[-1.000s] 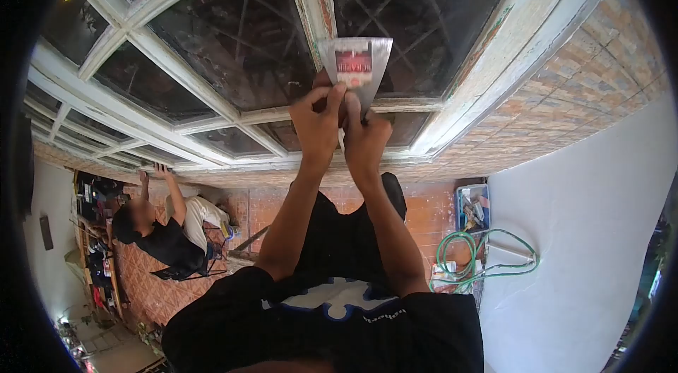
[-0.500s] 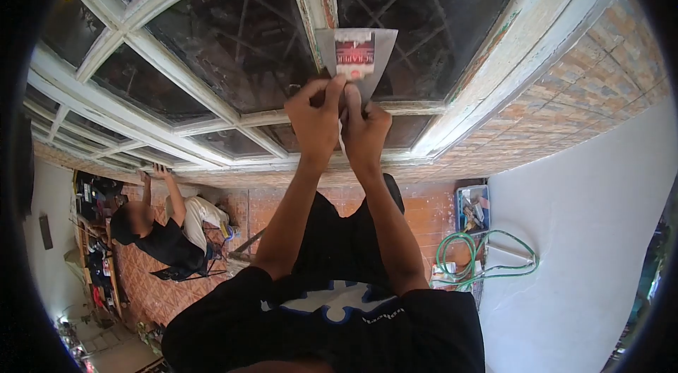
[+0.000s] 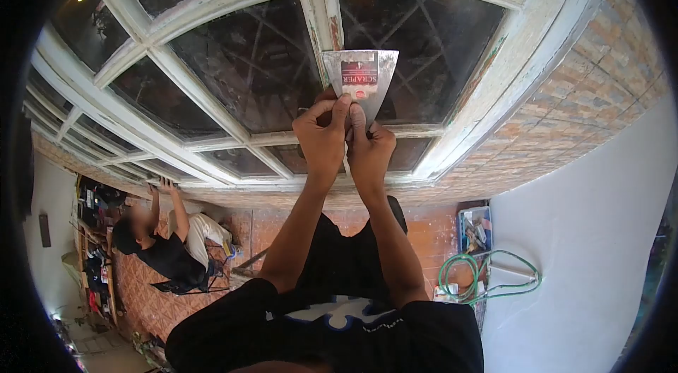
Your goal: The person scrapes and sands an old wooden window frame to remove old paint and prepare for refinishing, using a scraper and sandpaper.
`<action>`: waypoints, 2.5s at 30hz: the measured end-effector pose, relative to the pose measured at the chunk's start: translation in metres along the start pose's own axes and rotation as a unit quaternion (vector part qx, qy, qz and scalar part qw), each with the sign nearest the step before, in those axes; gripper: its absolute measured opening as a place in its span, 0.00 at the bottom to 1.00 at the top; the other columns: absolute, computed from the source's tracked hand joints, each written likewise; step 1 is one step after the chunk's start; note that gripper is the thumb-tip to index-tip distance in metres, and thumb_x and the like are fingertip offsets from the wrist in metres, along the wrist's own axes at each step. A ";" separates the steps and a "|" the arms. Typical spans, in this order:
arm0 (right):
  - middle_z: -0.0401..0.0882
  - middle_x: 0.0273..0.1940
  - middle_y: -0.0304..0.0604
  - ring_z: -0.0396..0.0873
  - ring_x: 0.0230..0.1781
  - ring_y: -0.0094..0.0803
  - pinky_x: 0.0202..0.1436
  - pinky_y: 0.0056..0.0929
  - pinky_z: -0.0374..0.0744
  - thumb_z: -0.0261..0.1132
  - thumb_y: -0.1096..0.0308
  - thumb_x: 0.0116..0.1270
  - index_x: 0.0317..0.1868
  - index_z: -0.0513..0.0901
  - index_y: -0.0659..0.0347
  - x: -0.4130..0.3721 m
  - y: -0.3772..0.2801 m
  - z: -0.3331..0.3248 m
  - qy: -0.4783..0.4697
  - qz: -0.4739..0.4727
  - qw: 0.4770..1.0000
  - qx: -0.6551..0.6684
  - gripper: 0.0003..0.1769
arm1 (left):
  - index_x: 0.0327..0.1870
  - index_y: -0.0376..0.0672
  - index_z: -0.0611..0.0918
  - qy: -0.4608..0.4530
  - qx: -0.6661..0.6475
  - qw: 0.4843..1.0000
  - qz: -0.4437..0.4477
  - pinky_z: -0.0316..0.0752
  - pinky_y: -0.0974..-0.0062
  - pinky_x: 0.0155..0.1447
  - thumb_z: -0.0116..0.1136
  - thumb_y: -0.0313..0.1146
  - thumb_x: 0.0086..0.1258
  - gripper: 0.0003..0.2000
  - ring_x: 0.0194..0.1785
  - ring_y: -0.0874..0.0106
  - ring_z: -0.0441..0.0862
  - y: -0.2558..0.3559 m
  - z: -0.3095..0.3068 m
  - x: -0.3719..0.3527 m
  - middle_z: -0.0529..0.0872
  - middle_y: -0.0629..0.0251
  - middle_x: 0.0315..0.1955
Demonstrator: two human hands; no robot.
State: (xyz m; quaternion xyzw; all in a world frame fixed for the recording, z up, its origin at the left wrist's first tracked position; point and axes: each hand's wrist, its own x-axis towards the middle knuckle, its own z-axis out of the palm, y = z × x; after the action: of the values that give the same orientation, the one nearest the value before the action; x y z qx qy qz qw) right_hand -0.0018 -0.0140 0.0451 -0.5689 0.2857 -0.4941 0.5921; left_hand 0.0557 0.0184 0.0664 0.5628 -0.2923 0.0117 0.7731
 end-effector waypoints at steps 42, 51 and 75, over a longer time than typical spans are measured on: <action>0.65 0.11 0.31 0.59 0.09 0.16 0.10 0.20 0.54 0.63 0.55 0.71 0.12 0.71 0.61 0.028 -0.038 -0.011 -0.086 0.046 0.992 0.084 0.30 | 0.25 0.29 0.83 0.012 0.065 0.997 0.033 0.66 0.77 0.23 0.64 0.27 0.63 0.09 0.16 0.77 0.75 0.033 0.019 0.014 0.81 0.61 0.15; 0.65 0.12 0.31 0.58 0.10 0.15 0.12 0.20 0.55 0.63 0.56 0.71 0.12 0.72 0.61 0.032 -0.046 -0.011 -0.074 0.085 0.988 0.109 0.29 | 0.23 0.30 0.82 -0.001 0.066 0.998 0.022 0.60 0.82 0.22 0.64 0.30 0.65 0.13 0.17 0.85 0.69 0.046 0.025 0.018 0.76 0.71 0.12; 0.65 0.11 0.32 0.59 0.09 0.17 0.10 0.22 0.54 0.64 0.50 0.69 0.11 0.71 0.61 0.029 -0.060 -0.008 -0.073 0.106 0.988 0.086 0.32 | 0.22 0.30 0.82 -0.026 0.056 0.998 0.018 0.59 0.80 0.19 0.63 0.29 0.65 0.13 0.15 0.84 0.69 0.044 0.018 0.024 0.76 0.69 0.11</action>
State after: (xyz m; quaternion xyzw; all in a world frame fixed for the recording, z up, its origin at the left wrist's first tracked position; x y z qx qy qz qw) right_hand -0.0145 -0.0357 0.1071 -0.5169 0.2564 -0.4086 0.7072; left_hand 0.0527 0.0110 0.1189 0.5999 -0.3214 0.0273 0.7321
